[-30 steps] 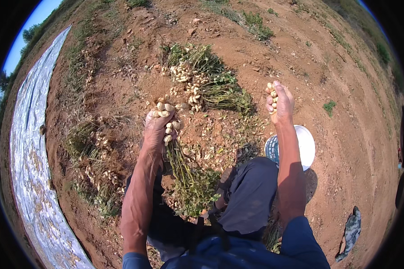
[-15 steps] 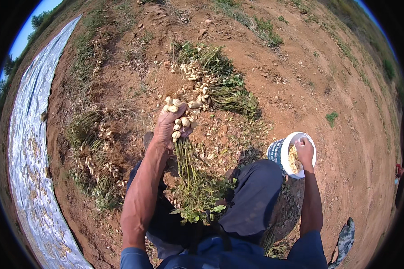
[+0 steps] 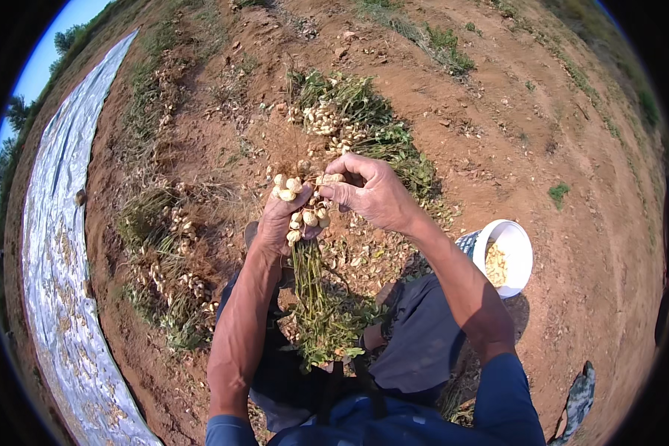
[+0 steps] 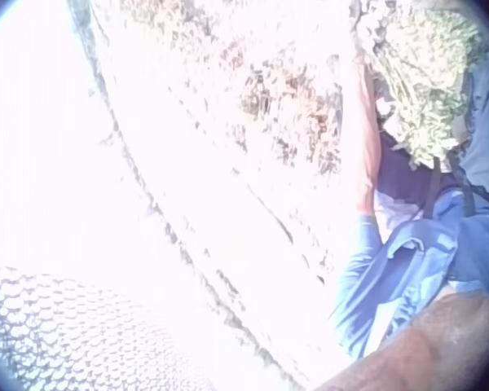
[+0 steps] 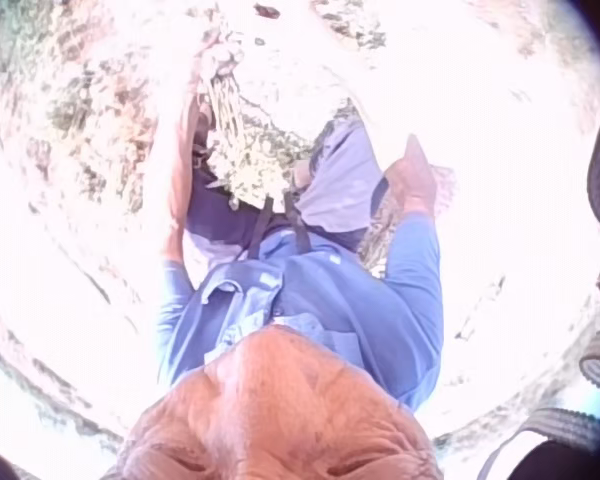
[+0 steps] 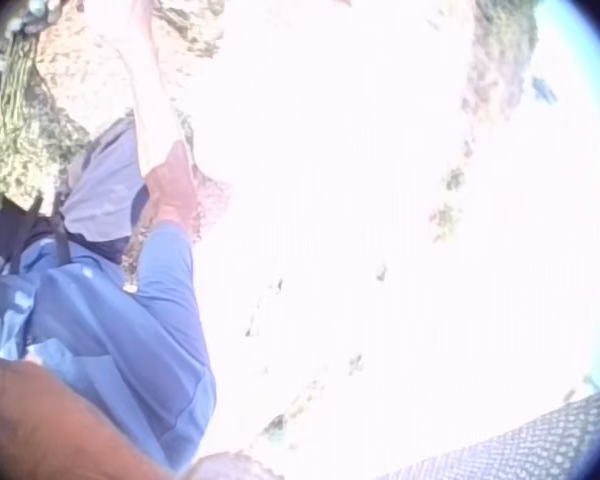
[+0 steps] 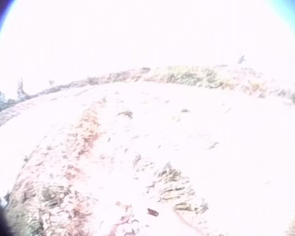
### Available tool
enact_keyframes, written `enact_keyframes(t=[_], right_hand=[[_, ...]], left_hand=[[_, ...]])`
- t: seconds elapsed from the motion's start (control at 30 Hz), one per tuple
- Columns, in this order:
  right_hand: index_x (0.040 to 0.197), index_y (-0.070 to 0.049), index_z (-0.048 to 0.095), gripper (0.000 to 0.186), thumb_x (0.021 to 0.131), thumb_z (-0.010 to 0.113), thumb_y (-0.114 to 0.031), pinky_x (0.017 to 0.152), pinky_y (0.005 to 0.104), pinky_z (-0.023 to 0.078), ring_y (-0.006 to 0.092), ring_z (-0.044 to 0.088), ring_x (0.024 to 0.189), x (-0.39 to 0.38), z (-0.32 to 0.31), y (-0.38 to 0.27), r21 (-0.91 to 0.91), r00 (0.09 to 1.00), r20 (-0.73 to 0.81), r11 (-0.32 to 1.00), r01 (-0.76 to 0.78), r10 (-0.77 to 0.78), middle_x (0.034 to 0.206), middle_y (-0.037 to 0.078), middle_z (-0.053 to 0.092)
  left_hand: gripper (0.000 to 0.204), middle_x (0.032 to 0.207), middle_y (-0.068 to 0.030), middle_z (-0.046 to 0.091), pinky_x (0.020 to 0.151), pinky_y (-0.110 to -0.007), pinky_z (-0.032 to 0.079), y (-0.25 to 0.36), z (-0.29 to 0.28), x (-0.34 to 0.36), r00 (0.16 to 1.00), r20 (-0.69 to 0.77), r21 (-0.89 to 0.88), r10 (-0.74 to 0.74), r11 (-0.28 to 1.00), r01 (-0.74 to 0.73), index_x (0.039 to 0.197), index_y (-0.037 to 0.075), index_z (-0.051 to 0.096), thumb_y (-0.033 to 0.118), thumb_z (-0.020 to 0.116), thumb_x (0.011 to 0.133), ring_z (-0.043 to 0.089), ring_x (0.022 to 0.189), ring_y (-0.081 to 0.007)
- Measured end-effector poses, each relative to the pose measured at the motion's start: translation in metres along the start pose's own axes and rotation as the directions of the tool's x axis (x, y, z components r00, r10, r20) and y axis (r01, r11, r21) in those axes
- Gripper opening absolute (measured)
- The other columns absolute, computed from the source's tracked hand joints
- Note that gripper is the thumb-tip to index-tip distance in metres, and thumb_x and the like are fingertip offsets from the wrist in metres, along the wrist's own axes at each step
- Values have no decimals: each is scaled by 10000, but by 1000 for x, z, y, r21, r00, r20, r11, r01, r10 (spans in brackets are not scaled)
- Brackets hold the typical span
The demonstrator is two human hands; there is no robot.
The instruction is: The person squats in a field and repeatedly pulls peanuts from uprooted peanut plants, placing them into a white bucket. The person discards the plant stems after removing the peanuts.
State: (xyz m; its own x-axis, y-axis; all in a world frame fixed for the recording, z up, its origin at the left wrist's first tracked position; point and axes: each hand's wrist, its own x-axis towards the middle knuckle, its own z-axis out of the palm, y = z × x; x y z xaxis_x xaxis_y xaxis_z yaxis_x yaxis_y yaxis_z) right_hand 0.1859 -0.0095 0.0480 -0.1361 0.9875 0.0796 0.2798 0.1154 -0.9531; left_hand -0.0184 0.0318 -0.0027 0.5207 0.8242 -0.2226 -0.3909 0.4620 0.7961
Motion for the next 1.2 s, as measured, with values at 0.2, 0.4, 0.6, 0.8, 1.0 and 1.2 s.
enact_keyframes(t=[0.2,0.4,0.6,0.8,1.0,1.2], right_hand=[[940,-68,654,367,1047,602,-415,485,247,476,63,541,517,-20,18,29,893,981,153,410,-187,116,695,-21,593],[944,-97,647,319,1030,565,-393,459,302,479,101,564,506,-16,9,25,970,970,187,124,-207,155,752,4,637],[1148,-94,576,244,949,564,-235,411,297,467,110,577,565,-18,23,33,935,954,170,264,-235,247,867,16,656],[1177,-55,596,358,949,762,-276,378,198,381,32,506,480,-15,24,26,837,978,65,524,-161,196,701,-37,580],[1021,-47,646,243,937,790,-223,384,209,398,12,515,531,-11,20,31,672,976,-161,740,1,145,779,-26,598],[1090,-75,590,154,1006,686,-159,443,238,482,32,518,535,-15,19,36,964,978,80,236,-125,194,853,20,636]], left_hand=[[290,921,-105,727,492,-283,536,-8,-2,-5,984,175,-140,-30,989,55,1121,-21,658,173,743,925,699,678,-169],[298,890,-145,710,472,-337,541,-24,-27,1,964,267,-350,-9,931,105,1145,-20,639,145,744,920,705,682,-239],[467,1075,-184,745,570,-352,597,-34,-26,6,973,220,-242,-69,962,123,1322,-38,602,170,747,930,737,776,-241],[345,989,-157,737,446,-340,516,-17,-7,1,967,238,-130,-85,984,119,1206,-12,643,185,746,943,685,650,-206],[250,869,-93,703,359,-282,426,-19,4,3,993,47,24,-110,994,109,1124,22,642,171,745,952,630,551,-160],[491,1024,-173,716,340,-293,410,-41,-27,12,953,288,-235,-91,958,162,1288,-24,565,288,730,947,654,586,-225]])
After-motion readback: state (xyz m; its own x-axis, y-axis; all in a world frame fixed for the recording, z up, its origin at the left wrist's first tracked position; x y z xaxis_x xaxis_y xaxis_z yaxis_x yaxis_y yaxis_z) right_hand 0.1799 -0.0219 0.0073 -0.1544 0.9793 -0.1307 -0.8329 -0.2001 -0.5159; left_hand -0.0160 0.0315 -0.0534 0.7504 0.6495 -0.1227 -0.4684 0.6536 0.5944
